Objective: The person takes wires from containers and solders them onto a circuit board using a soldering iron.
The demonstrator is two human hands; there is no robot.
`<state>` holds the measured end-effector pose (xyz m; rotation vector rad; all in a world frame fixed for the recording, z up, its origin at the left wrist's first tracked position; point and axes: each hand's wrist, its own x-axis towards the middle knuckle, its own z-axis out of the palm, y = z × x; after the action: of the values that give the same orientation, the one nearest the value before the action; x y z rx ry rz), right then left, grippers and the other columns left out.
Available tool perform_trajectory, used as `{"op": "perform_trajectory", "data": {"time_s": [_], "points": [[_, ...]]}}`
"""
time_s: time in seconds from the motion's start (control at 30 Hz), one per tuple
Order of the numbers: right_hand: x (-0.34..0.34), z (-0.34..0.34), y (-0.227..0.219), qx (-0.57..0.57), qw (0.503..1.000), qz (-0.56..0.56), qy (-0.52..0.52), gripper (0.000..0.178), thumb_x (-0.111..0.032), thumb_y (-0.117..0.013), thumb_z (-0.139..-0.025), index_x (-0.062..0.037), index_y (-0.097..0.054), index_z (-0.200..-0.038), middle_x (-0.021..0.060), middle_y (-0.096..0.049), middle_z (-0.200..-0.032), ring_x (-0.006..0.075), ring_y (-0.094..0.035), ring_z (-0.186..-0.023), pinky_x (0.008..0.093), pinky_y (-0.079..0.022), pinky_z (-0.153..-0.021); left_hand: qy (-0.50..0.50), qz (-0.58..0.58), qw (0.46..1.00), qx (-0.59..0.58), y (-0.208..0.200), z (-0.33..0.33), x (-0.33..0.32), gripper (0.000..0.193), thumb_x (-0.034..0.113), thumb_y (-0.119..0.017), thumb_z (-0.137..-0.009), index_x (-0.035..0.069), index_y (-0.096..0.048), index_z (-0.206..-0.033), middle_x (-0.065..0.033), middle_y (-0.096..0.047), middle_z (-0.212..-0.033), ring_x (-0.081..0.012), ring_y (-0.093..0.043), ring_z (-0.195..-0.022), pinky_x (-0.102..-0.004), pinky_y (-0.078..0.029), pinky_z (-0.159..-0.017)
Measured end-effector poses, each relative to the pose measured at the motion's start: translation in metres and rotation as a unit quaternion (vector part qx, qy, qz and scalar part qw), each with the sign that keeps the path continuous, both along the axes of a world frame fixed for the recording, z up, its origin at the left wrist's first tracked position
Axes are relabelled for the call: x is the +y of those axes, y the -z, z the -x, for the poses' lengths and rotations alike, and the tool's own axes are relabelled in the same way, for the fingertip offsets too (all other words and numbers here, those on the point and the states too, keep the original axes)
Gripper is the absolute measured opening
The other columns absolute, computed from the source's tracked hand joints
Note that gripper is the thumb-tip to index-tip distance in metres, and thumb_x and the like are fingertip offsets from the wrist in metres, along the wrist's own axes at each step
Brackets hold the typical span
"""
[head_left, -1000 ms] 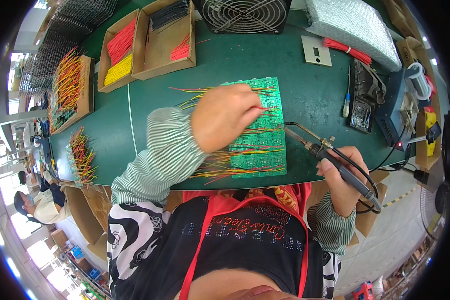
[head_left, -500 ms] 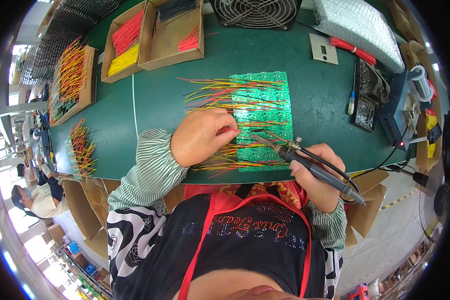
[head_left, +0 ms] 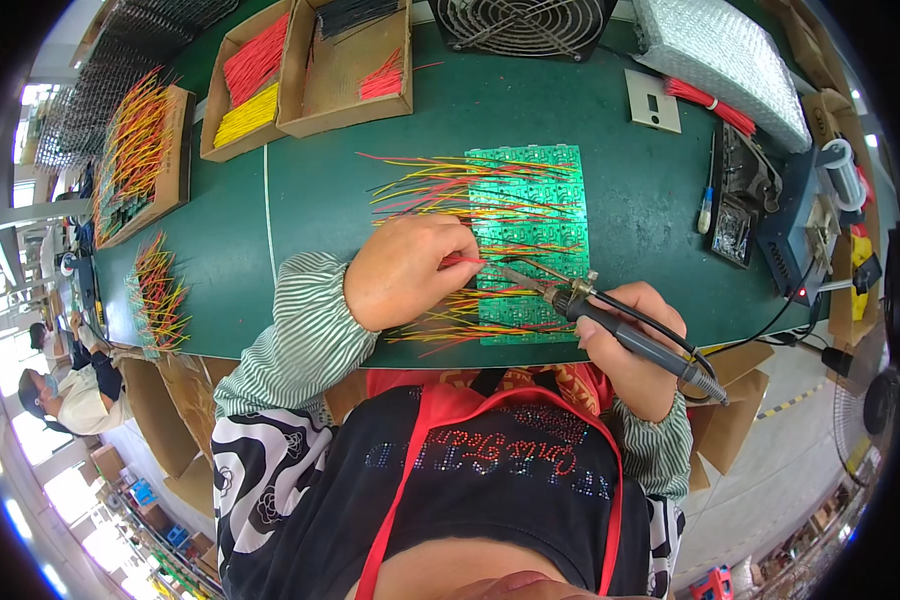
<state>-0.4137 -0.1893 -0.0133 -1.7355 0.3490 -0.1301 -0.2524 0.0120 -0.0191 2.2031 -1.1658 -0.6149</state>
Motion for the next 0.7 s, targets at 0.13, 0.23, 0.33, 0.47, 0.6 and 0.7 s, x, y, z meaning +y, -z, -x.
{"op": "perform_trajectory", "data": {"time_s": [0.13,0.23,0.33,0.47,0.6,0.7], "points": [[0.0,0.001,-0.001,-0.008,0.999,-0.025,0.044,0.016,-0.004,-0.07,-0.07,0.0006,-0.06,-0.081,0.0041,-0.063,-0.069,0.0068,-0.057,-0.059,0.0219,-0.046,-0.055,0.001,-0.005,1.0,0.003,-0.001,0.0,0.0,0.013,0.015,-0.064,-0.079,0.003,-0.06,-0.078,-0.0091,-0.06,-0.076,-0.0261,-0.058,-0.07,-0.0356,-0.045,-0.06],[-0.003,0.005,-0.003,0.004,0.999,-0.022,0.043,0.016,-0.004,-0.07,-0.07,0.0006,-0.059,-0.081,0.0039,-0.063,-0.07,0.0065,-0.057,-0.06,0.0219,-0.046,-0.056,-0.003,-0.016,1.0,0.006,-0.002,0.001,-0.001,0.013,0.014,-0.064,-0.079,0.002,-0.06,-0.078,-0.0093,-0.06,-0.075,-0.0263,-0.058,-0.069,-0.0355,-0.045,-0.06],[-0.005,0.009,-0.003,0.009,0.998,-0.01,0.053,0.016,-0.004,-0.07,-0.07,0.0005,-0.059,-0.081,0.0037,-0.063,-0.069,0.0063,-0.057,-0.06,0.022,-0.046,-0.056,-0.004,-0.007,1.0,-0.023,-0.007,0.002,0.0,0.011,0.013,-0.064,-0.078,0.002,-0.062,-0.08,-0.0097,-0.06,-0.075,-0.0264,-0.059,-0.069,-0.0351,-0.046,-0.06],[-0.006,0.014,-0.004,0.004,0.998,-0.01,0.061,0.016,-0.004,-0.07,-0.07,0.0003,-0.059,-0.081,0.0037,-0.063,-0.069,0.0064,-0.057,-0.06,0.0222,-0.046,-0.056,-0.021,0.003,0.996,-0.082,-0.018,0.001,0.004,0.008,0.01,-0.063,-0.079,0.003,-0.065,-0.084,-0.0104,-0.061,-0.078,-0.0269,-0.059,-0.07,-0.0347,-0.047,-0.063],[-0.007,0.016,-0.004,0.01,0.996,-0.016,0.083,0.016,-0.003,-0.07,-0.07,0.0003,-0.059,-0.082,0.0029,-0.063,-0.069,0.0054,-0.056,-0.061,0.0213,-0.046,-0.057,0.001,0.053,0.994,-0.094,-0.014,0.011,-0.007,0.01,0.012,-0.064,-0.079,0.004,-0.064,-0.085,-0.0098,-0.061,-0.077,-0.0268,-0.06,-0.072,-0.0355,-0.047,-0.064],[-0.009,0.019,-0.005,0.021,0.995,-0.023,0.092,0.016,-0.002,-0.07,-0.07,0.0004,-0.06,-0.083,0.0025,-0.063,-0.07,0.0047,-0.055,-0.062,0.0207,-0.046,-0.057,0.005,0.03,0.998,-0.061,-0.005,0.013,-0.017,0.012,0.015,-0.062,-0.081,0.004,-0.061,-0.079,-0.0088,-0.061,-0.077,-0.0262,-0.059,-0.073,-0.0363,-0.046,-0.062]]}}
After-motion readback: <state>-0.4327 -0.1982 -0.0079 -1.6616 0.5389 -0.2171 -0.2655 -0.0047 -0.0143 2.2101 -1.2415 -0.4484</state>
